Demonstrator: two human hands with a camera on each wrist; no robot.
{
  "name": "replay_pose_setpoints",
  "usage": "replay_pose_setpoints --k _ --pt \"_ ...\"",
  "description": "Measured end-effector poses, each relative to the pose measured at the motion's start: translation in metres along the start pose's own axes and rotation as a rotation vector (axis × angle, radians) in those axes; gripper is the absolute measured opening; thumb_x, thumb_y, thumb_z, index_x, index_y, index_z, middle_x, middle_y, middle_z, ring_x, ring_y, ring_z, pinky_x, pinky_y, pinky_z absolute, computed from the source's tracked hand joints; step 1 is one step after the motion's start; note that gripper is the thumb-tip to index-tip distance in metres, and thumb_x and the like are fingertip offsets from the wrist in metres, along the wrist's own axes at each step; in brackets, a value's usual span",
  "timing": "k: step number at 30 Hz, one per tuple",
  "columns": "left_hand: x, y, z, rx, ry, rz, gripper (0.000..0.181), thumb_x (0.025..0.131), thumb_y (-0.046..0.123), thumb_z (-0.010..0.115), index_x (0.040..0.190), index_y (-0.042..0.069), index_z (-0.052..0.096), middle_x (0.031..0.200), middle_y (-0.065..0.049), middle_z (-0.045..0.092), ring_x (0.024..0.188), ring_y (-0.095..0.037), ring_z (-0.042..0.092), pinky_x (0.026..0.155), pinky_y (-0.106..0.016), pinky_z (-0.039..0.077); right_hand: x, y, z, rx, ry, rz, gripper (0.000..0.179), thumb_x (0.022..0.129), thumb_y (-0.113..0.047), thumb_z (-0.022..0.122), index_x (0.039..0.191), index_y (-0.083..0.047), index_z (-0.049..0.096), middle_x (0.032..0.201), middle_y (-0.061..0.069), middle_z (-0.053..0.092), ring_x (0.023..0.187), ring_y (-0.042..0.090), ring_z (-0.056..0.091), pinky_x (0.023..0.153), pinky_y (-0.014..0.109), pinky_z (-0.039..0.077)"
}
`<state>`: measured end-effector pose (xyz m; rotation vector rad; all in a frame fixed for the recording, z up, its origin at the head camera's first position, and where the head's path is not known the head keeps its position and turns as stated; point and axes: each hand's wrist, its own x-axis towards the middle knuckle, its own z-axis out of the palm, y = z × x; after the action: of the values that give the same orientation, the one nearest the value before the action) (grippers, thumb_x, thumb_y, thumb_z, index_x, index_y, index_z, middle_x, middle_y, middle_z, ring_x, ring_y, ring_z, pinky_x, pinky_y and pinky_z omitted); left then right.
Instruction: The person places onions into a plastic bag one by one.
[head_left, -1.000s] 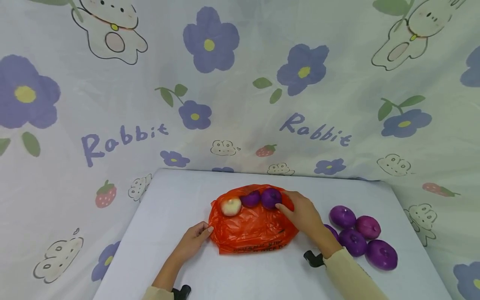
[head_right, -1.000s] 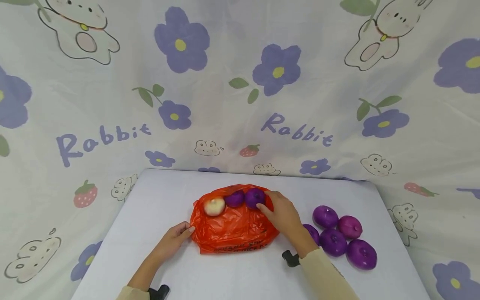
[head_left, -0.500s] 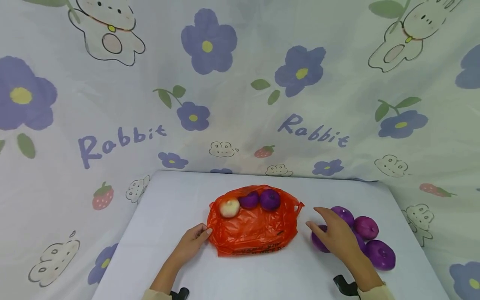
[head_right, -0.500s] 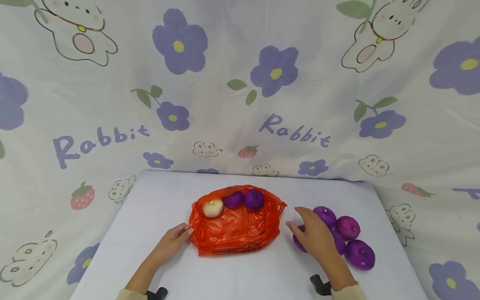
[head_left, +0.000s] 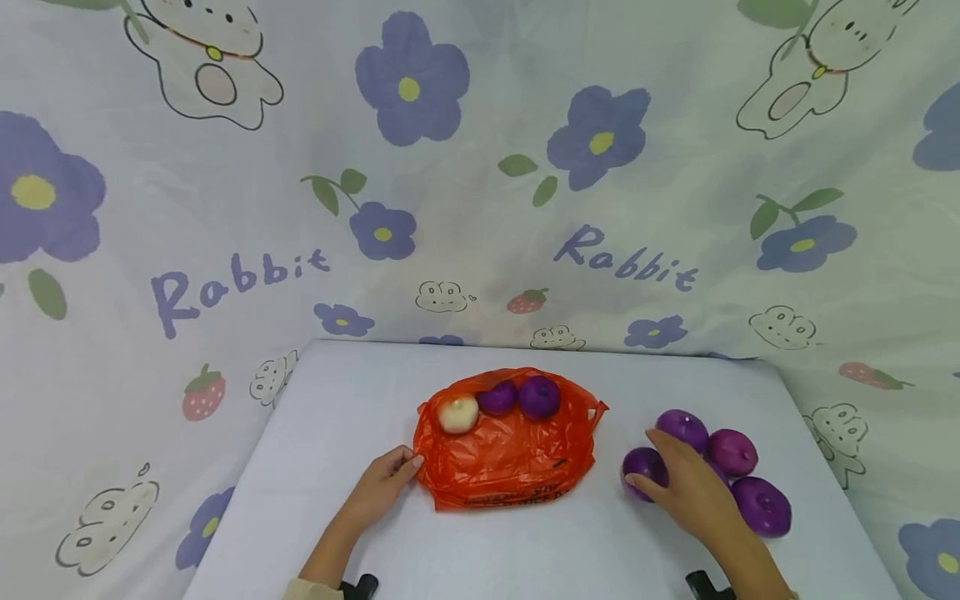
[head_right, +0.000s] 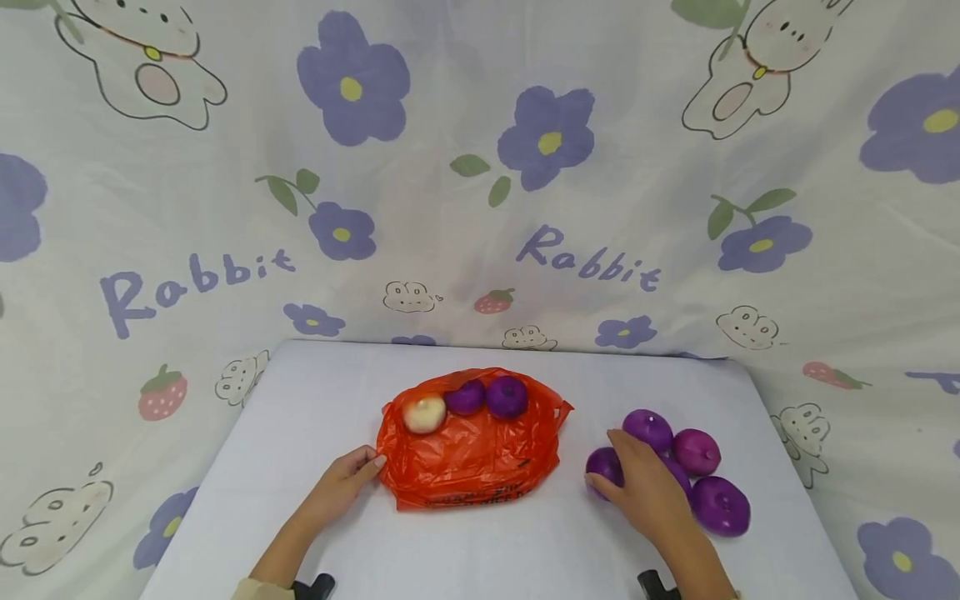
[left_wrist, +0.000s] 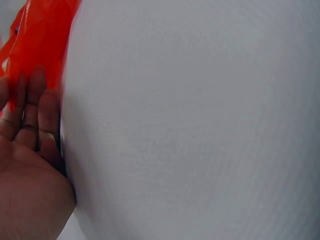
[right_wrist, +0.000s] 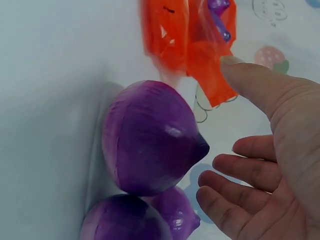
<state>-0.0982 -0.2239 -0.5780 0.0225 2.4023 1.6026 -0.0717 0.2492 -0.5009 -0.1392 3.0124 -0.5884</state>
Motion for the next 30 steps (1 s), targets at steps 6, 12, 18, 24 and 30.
replay_pose_setpoints --k 6,12,18,24,30 --pt "0.0 -0.003 0.0 0.008 -0.012 0.012 0.022 0.107 0.03 0.062 0.1 0.009 0.062 0.086 -0.004 0.06 0.082 -0.019 0.056 0.072 -0.028 0.045 -0.005 0.007 -0.001 -0.025 -0.027 0.001 0.086 0.086 -0.042 0.087 0.147 0.006 0.05 0.144 0.028 0.056 0.134 0.05 0.05 0.103 0.066 0.043" --pt "0.001 -0.006 0.0 0.023 -0.002 0.004 0.023 0.107 0.032 0.062 0.099 0.01 0.062 0.085 -0.004 0.06 0.081 -0.019 0.056 0.071 -0.029 0.045 -0.008 0.015 0.002 -0.04 -0.022 -0.046 0.086 0.084 -0.035 0.089 0.146 0.009 0.05 0.143 0.028 0.057 0.133 0.049 0.051 0.104 0.065 0.042" --pt "0.002 -0.006 0.0 0.016 -0.007 0.0 0.022 0.107 0.031 0.063 0.099 0.011 0.063 0.085 -0.003 0.06 0.082 -0.019 0.055 0.071 -0.028 0.045 -0.01 0.019 0.005 -0.055 -0.037 -0.074 0.078 0.083 -0.029 0.09 0.141 0.01 0.055 0.138 0.03 0.059 0.128 0.049 0.055 0.102 0.063 0.046" --pt "0.001 -0.004 0.001 0.016 0.009 -0.002 0.021 0.106 0.031 0.063 0.099 0.011 0.063 0.084 -0.003 0.06 0.081 -0.018 0.055 0.07 -0.028 0.044 -0.013 0.024 0.014 -0.085 0.014 -0.124 0.068 0.081 -0.021 0.091 0.135 0.008 0.061 0.133 0.028 0.063 0.124 0.047 0.06 0.101 0.06 0.048" --pt "0.0 -0.001 0.002 0.011 0.03 -0.008 0.021 0.106 0.03 0.064 0.099 0.01 0.063 0.084 -0.003 0.061 0.081 -0.018 0.055 0.071 -0.029 0.044 -0.012 0.023 0.016 -0.089 -0.003 -0.091 0.068 0.083 -0.025 0.089 0.137 0.005 0.06 0.136 0.027 0.061 0.126 0.048 0.058 0.101 0.062 0.047"
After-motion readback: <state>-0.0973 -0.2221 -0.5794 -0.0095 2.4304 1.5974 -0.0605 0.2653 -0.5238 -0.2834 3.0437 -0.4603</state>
